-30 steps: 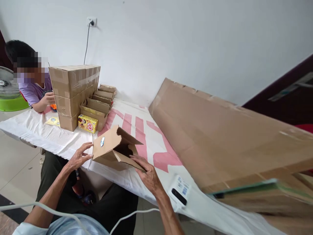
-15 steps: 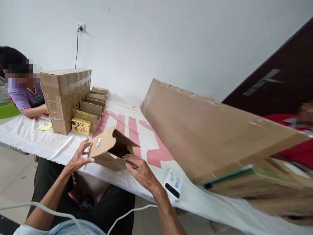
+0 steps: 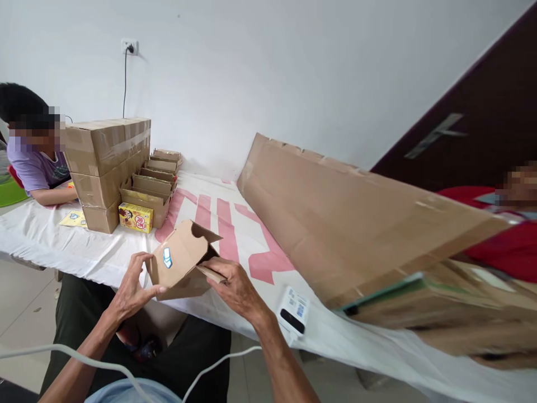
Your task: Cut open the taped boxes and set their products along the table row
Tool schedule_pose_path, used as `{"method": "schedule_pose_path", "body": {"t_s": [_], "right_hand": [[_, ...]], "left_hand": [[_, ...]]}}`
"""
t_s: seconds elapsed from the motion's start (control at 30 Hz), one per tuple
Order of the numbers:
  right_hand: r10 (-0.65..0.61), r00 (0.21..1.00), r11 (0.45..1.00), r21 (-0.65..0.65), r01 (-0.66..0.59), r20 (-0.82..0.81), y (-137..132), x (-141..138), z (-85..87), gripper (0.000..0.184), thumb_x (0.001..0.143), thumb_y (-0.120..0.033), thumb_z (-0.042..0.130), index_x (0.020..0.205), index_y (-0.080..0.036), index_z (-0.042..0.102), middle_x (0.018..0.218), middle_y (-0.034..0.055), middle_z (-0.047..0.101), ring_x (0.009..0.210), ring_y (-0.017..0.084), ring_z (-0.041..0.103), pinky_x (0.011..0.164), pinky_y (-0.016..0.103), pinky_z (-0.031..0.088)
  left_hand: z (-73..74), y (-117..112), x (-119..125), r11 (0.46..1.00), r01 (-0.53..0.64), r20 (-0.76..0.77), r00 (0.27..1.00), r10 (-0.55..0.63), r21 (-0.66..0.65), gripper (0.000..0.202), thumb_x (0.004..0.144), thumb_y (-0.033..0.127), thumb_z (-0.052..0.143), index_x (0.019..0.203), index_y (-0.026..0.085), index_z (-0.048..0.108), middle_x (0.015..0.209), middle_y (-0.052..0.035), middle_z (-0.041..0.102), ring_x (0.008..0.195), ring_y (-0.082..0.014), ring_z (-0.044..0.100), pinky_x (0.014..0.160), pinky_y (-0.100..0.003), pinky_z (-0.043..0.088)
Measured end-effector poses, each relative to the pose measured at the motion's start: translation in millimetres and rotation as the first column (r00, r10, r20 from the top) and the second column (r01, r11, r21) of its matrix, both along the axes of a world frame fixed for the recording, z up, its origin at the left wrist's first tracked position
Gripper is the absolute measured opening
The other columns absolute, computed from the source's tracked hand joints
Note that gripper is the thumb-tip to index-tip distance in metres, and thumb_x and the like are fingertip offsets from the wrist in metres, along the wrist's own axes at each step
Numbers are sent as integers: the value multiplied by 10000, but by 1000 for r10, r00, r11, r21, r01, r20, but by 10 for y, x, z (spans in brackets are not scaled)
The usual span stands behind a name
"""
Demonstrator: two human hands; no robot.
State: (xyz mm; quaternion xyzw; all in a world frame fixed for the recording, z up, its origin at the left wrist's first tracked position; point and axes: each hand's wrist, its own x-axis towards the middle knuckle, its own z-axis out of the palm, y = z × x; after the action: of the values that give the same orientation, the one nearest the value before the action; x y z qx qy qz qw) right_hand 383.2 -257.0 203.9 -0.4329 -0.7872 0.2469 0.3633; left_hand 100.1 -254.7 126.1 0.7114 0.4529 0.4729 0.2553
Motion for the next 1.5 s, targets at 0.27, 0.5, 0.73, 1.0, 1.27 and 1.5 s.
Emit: {"method": "schedule_pose_path", "body": {"t_s": [0.27, 0.5, 0.73, 1.0, 1.27, 1.5], "right_hand": [[70, 997, 998, -4, -70, 30, -14, -130, 55, 295, 983, -293, 598, 1125, -290, 857, 1052, 65, 831, 986, 272, 764, 870, 382, 611], [77, 996, 997, 13, -78, 33, -37, -143, 45, 315, 942, -226, 597, 1115, -288, 853, 1047, 63, 828, 978, 271, 761, 868, 376, 602], [88, 995, 996, 25, -90, 48, -43, -157, 38, 352, 924, -182, 573, 1122, -287, 844, 1056, 56, 817, 986, 262, 753, 884, 375, 590], [81, 995, 997, 8, -82, 57, -53, -161, 22, 341, 949, -206, 578, 1147, -296, 841, 1077, 60, 812, 1023, 272, 746, 907, 385, 589], [90, 994, 995, 26, -92, 65, -55, -168, 3, 386, 925, -136, 560, 1160, -282, 829, 1074, 62, 803, 1021, 258, 732, 894, 367, 575], [103, 992, 992, 68, -108, 76, -42, -165, -34, 383, 923, -90, 549, 1137, -261, 816, 1059, 62, 791, 1006, 240, 727, 888, 350, 556]], "left_hand": [[104, 8, 75, 988, -129, 49, 991, 125, 87, 503, 761, 552, 910, 1071, 250, 655, 1325, -117, 609, 1208, -331, 654, 1029, -483, 525], [126, 1, 61, 993, -97, 82, 992, 91, 67, 391, 781, 524, 894, 931, 240, 671, 1234, -104, 652, 1152, -298, 676, 943, -424, 556], [136, 12, 18, 995, -80, 99, 992, 74, 55, 301, 828, 474, 856, 891, 228, 695, 1235, -110, 666, 1143, -284, 685, 917, -398, 566], [144, 14, 7, 996, -76, 110, 991, 70, 51, 209, 830, 391, 840, 862, 226, 714, 1251, -117, 682, 1162, -291, 692, 940, -418, 582], [155, -26, 5, 989, -102, 76, 993, 94, 103, 96, 821, 269, 809, 846, 224, 729, 1328, -135, 686, 1210, -306, 698, 1015, -460, 584], [136, -45, 25, 964, -142, 14, 990, 142, 227, 88, 834, 136, 714, 830, 218, 743, 1320, -132, 703, 1219, -278, 715, 988, -400, 603]]}}
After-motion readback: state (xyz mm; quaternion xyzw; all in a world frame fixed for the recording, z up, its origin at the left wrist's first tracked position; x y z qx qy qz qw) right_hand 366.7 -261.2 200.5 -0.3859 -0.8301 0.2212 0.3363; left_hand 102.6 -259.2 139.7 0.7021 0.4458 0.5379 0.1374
